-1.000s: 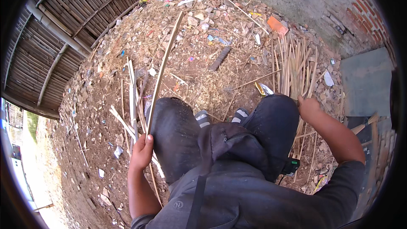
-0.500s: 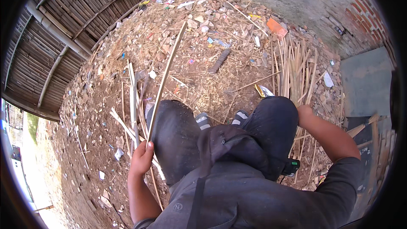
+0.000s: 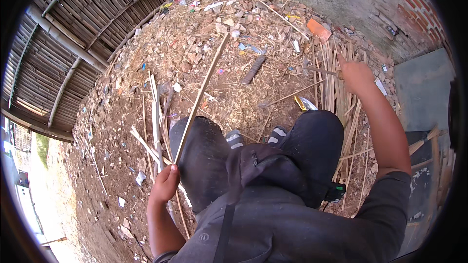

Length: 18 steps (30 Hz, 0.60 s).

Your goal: The person scrapes a bamboo strip using a knife, shaving along the length of the strip while holding it in hand.

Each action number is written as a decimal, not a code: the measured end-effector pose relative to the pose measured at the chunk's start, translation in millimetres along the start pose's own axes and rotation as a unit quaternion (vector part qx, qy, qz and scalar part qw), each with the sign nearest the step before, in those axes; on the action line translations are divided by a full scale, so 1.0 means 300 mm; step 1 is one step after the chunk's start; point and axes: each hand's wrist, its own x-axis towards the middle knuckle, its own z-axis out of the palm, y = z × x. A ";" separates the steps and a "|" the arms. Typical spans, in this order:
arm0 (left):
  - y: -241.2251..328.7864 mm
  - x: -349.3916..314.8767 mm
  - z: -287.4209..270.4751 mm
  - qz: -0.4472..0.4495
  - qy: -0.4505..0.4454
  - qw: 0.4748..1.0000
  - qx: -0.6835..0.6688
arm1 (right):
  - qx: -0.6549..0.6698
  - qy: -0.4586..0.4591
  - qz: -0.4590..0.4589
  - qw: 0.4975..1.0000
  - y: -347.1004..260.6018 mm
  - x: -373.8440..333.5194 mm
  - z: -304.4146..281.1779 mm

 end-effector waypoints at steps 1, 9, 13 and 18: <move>-0.008 0.000 0.002 -0.001 0.005 1.000 0.000 | 0.045 0.025 0.002 0.999 -0.013 0.014 -0.021; 0.009 -0.033 0.024 -0.066 0.008 0.997 0.028 | 0.376 0.154 -0.166 0.899 -0.427 0.053 -0.009; -0.014 -0.045 0.005 -0.085 0.028 0.996 -0.024 | 0.448 0.109 -0.153 0.874 -0.549 0.086 -0.040; -0.041 -0.027 0.015 -0.091 0.066 0.993 0.044 | 0.468 0.148 -0.143 0.859 -0.588 0.133 -0.042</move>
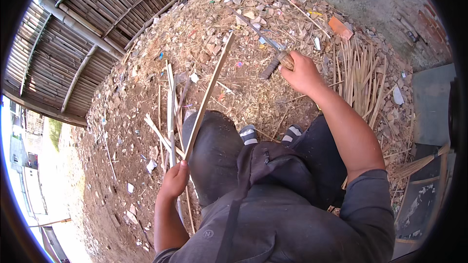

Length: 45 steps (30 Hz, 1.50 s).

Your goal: The person scrapes a bamboo strip using a knife, shaving along the length of the strip while holding it in hand.

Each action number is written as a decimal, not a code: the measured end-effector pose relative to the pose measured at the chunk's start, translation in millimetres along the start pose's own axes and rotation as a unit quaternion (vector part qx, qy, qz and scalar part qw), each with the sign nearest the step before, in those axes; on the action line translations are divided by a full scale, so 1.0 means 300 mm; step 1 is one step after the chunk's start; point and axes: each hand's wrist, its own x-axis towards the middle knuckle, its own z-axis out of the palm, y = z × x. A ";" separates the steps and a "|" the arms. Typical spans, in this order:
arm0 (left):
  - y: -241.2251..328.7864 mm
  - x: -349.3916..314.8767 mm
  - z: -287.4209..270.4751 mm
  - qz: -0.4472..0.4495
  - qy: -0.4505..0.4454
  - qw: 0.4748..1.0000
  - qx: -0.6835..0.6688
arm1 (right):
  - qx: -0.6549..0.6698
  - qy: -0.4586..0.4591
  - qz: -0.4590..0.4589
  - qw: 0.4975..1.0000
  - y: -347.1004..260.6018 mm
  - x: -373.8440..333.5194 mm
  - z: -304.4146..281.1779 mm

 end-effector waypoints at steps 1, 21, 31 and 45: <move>0.004 0.002 0.006 0.004 0.002 1.000 -0.006 | 0.015 -0.009 -0.006 1.000 -0.013 0.002 -0.002; 0.181 0.015 -0.017 0.079 -0.005 0.979 0.187 | -0.091 -0.195 -0.187 0.958 -0.058 -0.070 0.175; 0.198 0.006 -0.005 0.118 0.010 0.959 0.257 | -0.094 -0.200 -0.186 0.957 -0.052 -0.087 0.216; 0.190 -0.016 0.010 0.169 0.030 0.946 0.276 | 0.008 -0.117 -0.092 0.989 0.149 0.021 0.205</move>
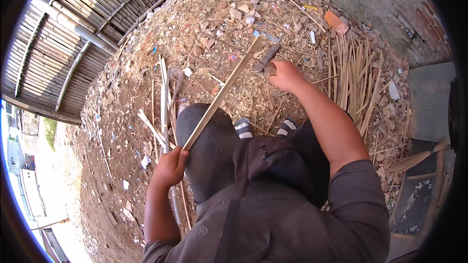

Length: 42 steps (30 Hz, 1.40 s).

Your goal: The person scrapes a bamboo strip using a knife, shaving along the length of the strip while holding it in hand.

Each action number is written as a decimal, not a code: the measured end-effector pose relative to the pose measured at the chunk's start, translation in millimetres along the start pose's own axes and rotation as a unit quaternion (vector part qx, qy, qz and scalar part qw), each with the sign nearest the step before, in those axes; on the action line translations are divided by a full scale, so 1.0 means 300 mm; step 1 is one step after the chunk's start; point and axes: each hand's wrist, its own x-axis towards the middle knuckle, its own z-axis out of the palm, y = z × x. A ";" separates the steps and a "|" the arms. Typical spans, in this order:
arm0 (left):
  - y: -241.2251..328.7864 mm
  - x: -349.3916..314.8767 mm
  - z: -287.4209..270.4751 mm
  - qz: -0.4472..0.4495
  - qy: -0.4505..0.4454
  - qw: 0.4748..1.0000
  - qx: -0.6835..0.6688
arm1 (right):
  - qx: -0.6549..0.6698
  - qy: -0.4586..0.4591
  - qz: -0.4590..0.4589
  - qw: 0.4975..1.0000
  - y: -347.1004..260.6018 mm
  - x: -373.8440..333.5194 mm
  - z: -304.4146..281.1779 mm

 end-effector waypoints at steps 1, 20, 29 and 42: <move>0.002 0.013 -0.005 -0.006 0.002 1.000 0.004 | 0.002 0.029 0.056 0.998 0.051 0.017 -0.013; -0.084 0.024 -0.009 -0.082 -0.088 0.980 -0.159 | -0.092 -0.002 -0.063 0.994 -0.103 -0.062 -0.007; 0.008 -0.010 0.038 -0.047 0.105 0.988 0.103 | -0.022 0.000 0.070 0.997 -0.046 -0.066 -0.043; 0.009 -0.013 0.088 -0.012 0.158 0.976 0.149 | 0.016 0.005 -0.016 1.000 -0.024 -0.022 0.084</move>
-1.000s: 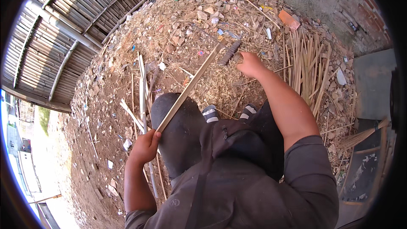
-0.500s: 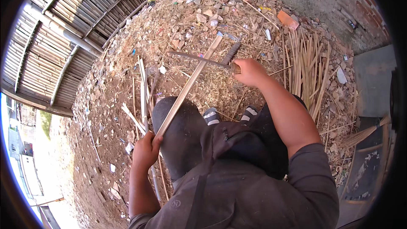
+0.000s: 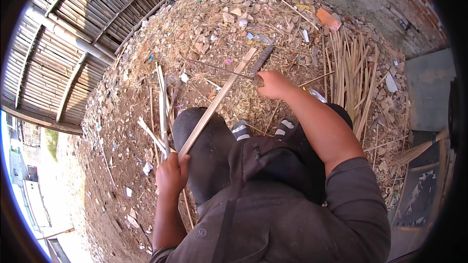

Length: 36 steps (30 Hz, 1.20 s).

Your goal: The person scrapes a bamboo strip using a knife, shaving along the length of the strip while holding it in hand.

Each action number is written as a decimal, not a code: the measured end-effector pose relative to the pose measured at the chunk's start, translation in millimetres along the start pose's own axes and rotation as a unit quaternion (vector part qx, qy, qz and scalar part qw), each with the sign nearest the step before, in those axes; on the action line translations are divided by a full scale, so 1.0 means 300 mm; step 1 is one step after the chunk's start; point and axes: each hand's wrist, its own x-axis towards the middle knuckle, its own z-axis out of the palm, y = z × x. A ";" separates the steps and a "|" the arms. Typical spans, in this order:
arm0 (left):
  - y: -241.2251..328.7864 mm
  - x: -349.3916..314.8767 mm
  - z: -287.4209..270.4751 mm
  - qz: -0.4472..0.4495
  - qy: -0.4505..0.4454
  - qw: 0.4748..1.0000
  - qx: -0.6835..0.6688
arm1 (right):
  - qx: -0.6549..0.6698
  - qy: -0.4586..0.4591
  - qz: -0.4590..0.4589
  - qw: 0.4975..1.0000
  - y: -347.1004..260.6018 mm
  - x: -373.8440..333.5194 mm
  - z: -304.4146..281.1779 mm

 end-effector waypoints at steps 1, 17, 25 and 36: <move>0.006 0.003 -0.009 0.000 -0.001 1.000 0.016 | -0.012 -0.013 0.034 0.999 -0.013 0.002 -0.012; -0.052 0.007 0.004 0.001 -0.046 0.997 -0.065 | -0.060 -0.076 -0.029 0.995 -0.129 -0.027 -0.032; -0.030 0.033 -0.023 -0.007 -0.078 0.994 -0.070 | 0.041 -0.028 0.127 0.991 0.014 0.016 -0.041; -0.053 0.050 -0.025 -0.015 -0.114 0.983 -0.145 | 0.050 0.028 0.115 0.992 0.036 0.017 -0.050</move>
